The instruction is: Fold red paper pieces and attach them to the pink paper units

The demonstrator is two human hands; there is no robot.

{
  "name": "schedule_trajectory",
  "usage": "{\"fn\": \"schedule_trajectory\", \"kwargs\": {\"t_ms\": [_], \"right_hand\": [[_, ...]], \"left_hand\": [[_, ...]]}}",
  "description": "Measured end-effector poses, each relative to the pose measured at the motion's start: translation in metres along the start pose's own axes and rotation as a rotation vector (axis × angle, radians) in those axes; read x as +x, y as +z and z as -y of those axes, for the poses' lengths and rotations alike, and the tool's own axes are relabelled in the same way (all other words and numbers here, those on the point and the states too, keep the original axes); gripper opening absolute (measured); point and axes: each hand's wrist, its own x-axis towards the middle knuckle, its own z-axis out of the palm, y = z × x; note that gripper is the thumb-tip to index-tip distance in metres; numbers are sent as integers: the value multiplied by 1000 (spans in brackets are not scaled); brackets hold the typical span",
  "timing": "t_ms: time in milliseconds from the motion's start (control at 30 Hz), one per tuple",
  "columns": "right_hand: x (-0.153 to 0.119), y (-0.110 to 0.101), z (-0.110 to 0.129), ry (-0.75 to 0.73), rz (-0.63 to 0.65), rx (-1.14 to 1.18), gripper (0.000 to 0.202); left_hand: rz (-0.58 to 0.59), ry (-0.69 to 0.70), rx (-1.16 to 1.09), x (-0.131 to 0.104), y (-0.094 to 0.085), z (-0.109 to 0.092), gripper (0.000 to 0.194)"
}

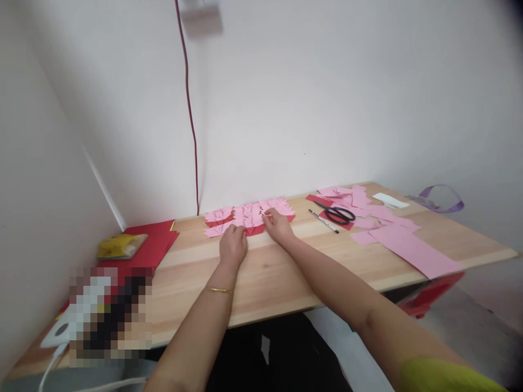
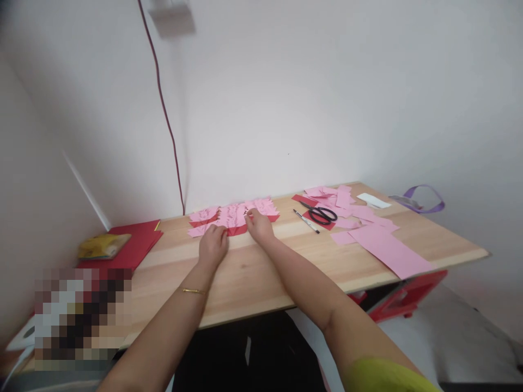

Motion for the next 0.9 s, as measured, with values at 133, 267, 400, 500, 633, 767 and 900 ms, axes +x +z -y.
{"fn": "schedule_trajectory", "kwargs": {"t_ms": [133, 267, 400, 500, 633, 767, 900], "right_hand": [[1, 2, -5, 13, -94, 76, 26], [3, 1, -4, 35, -123, 52, 23], [-1, -2, 0, 48, -152, -7, 24], [-6, -3, 5, 22, -128, -90, 24], [-10, -2, 12, -104, 25, -323, 24], [-11, 1, 16, -153, 129, -412, 23], [-11, 2, 16, -169, 184, -469, 26]], "left_hand": [[131, 58, 105, -1, -1, -5, 26], [67, 28, 193, -1, -2, -8, 25], [10, 106, 246, -2, -6, -10, 23], [0, 132, 257, -2, -7, -11, 24], [11, 134, 263, -2, -7, -12, 26], [38, 104, 263, -2, -6, -12, 29], [58, 44, 274, -2, -4, -11, 30]]}}
